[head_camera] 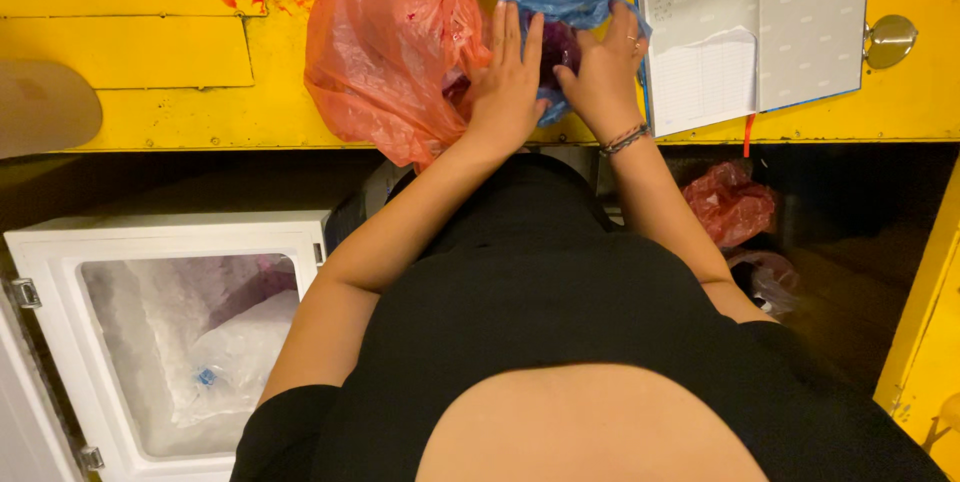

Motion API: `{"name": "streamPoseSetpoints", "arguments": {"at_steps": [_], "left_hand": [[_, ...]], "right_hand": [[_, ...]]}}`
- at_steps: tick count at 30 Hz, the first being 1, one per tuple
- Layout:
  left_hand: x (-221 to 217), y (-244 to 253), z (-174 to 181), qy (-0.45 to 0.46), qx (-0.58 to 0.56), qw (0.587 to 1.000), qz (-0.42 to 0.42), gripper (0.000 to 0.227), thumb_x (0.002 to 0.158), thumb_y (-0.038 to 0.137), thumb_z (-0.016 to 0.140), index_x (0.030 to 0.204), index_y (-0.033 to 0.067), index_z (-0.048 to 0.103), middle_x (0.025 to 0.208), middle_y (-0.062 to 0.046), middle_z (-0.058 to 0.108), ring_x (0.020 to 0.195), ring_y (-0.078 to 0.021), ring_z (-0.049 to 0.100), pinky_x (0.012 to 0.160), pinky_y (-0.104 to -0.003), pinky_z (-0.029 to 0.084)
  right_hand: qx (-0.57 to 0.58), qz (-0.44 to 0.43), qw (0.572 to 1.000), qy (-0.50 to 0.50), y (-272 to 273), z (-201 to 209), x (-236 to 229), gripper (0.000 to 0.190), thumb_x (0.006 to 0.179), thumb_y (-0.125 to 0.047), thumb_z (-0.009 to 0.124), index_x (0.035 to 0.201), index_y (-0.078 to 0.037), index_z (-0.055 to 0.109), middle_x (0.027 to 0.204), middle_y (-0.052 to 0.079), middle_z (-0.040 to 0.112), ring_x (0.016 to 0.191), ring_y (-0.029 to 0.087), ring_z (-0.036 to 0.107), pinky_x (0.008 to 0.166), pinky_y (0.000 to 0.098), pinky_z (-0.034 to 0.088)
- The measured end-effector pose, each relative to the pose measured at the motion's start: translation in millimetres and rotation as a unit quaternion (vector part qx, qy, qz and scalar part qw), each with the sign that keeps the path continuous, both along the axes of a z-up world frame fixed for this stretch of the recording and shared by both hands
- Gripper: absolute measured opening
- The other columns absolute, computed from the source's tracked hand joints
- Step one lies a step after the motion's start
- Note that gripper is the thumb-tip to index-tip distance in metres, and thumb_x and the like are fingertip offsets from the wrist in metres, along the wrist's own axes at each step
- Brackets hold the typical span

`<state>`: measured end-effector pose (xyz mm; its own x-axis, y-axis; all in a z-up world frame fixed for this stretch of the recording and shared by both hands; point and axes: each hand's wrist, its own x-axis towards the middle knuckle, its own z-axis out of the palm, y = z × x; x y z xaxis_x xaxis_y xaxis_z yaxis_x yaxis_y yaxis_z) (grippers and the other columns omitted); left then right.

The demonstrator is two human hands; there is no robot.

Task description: The person transfers vacuum-sealed packages of red meat from a large orange plastic bag into a smaller blue plastic bag. They handle the packages one by one, placing them into the blue bag. After transferring the items, the person writes on a notebook with a pen and then ties the orange bag shut.

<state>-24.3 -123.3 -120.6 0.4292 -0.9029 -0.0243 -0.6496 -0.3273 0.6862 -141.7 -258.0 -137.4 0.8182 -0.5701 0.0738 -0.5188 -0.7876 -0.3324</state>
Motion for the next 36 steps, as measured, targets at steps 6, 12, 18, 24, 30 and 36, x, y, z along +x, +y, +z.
{"name": "streamPoseSetpoints", "arguments": {"at_steps": [6,12,18,24,30,36], "left_hand": [[-1.5,2.7,-3.8,-0.112,0.071,0.991,0.018,0.107,0.074,0.031,0.089,0.155,0.0003,0.027,0.166,-0.021,0.018,0.157,-0.0333,0.012,0.109,-0.075,0.032],[-1.7,5.4,-5.5,-0.096,0.061,0.993,0.012,0.105,0.073,0.031,0.088,0.154,-0.0018,0.029,0.164,-0.027,0.017,0.156,-0.0376,0.011,0.111,-0.072,0.031],[-1.4,4.2,-4.4,-0.076,0.077,0.994,0.022,0.109,0.073,0.031,0.089,0.154,-0.0021,0.025,0.163,-0.032,0.014,0.154,-0.0428,0.011,0.110,-0.073,0.028],[6.4,7.4,-2.6,-0.044,0.020,0.999,0.020,0.111,0.074,0.028,0.089,0.156,-0.0026,0.022,0.162,-0.035,0.014,0.153,-0.0501,0.011,0.122,-0.064,0.018],[11.6,7.4,4.7,-0.003,-0.008,0.999,0.038,0.111,0.074,0.026,0.090,0.157,-0.0019,0.021,0.160,-0.036,0.017,0.152,-0.0523,0.013,0.123,-0.061,0.016],[10.8,8.0,-3.4,-0.008,-0.027,0.999,0.038,0.111,0.075,0.023,0.089,0.157,-0.0024,0.020,0.160,-0.039,0.016,0.152,-0.0534,0.013,0.124,-0.059,0.018]], "right_hand": [[0.010,-0.018,0.999,-0.028,-4.0,-30.9,6.2,0.048,0.078,-0.021,0.088,0.121,-0.004,0.074,0.150,0.037,0.033,0.140,0.054,0.032,0.109,0.0633,0.031],[0.041,-0.037,0.996,-0.071,-7.0,-35.6,2.5,0.029,0.086,-0.017,0.084,0.113,-0.005,0.078,0.148,0.032,0.043,0.137,0.050,0.040,0.111,0.0562,0.036],[0.086,-0.020,0.991,-0.098,-11.4,-12.3,2.7,0.026,0.088,-0.013,0.083,0.111,-0.003,0.078,0.133,0.020,0.060,0.124,0.041,0.055,0.107,0.0471,0.044],[0.192,-0.014,0.967,-0.167,-16.2,29.4,1.0,0.021,0.086,-0.005,0.080,0.105,0.002,0.073,0.116,0.017,0.069,0.096,0.028,0.068,0.081,0.0344,0.055],[0.284,-0.030,0.941,-0.182,-24.2,67.5,-4.8,0.018,0.091,-0.005,0.077,0.108,0.001,0.072,0.100,0.009,0.071,0.080,0.017,0.064,0.075,0.0286,0.051],[0.226,0.004,0.956,-0.185,-26.8,91.6,-9.3,0.019,0.092,-0.003,0.079,0.111,0.000,0.077,0.094,0.011,0.068,0.089,0.019,0.063,0.082,0.0313,0.050]]}}
